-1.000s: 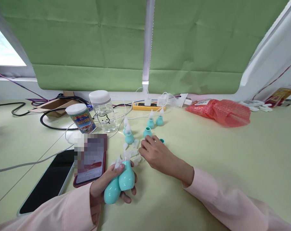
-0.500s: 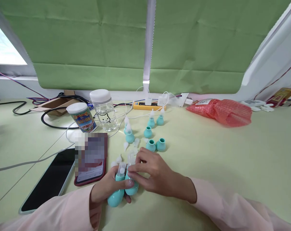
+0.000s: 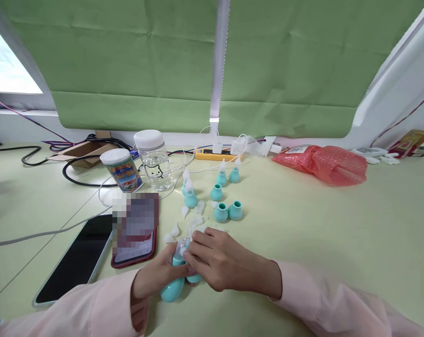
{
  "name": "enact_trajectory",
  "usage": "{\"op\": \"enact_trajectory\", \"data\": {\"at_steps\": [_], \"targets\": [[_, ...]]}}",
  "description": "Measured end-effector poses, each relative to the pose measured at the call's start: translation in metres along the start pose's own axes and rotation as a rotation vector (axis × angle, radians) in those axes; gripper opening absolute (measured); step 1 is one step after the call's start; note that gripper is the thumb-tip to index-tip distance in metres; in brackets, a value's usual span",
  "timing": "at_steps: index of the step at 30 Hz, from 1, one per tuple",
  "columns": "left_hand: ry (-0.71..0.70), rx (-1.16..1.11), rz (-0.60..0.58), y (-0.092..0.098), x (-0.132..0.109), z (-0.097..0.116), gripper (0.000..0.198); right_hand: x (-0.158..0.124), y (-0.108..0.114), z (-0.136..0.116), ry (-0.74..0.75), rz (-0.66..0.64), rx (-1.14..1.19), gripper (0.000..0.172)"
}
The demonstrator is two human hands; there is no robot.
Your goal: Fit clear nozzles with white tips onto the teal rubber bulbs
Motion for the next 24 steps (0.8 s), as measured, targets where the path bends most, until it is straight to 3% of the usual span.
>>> {"op": "enact_trajectory", "data": {"at_steps": [4, 9, 13, 16, 18, 21, 24], "targets": [[-0.068, 0.066, 0.02, -0.003, -0.002, 0.005, 0.021, 0.002, 0.002, -0.001, 0.012, -0.08, -0.033, 0.025], [-0.063, 0.08, 0.011, -0.002, -0.002, 0.005, 0.022, -0.002, -0.011, 0.001, 0.058, -0.07, -0.059, 0.024], [0.036, 0.07, -0.02, 0.002, 0.0, 0.003, 0.026, -0.003, -0.012, 0.006, -0.181, 0.025, 0.248, 0.015], [0.108, 0.039, -0.02, 0.004, 0.001, 0.002, 0.03, -0.002, -0.001, 0.013, -0.405, 0.147, 0.578, 0.011], [0.106, 0.015, -0.001, 0.006, 0.001, 0.003, 0.032, -0.004, 0.006, 0.02, -0.473, 0.173, 0.644, 0.012], [0.045, 0.014, 0.07, 0.006, 0.0, 0.004, 0.037, -0.011, 0.007, 0.033, -0.442, 0.091, 0.407, 0.011], [0.021, 0.021, 0.094, 0.005, -0.002, 0.006, 0.033, -0.023, -0.007, 0.044, -0.377, -0.133, 0.044, 0.016]]}}
Point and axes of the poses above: each hand's wrist, its own x-axis towards the middle knuckle, its own y-axis out of the back of the hand, z = x × y, the point moved 1 cm from there along x, towards the middle knuckle, and after that the axes turned 15 degrees about y, right-handed, at the moved point
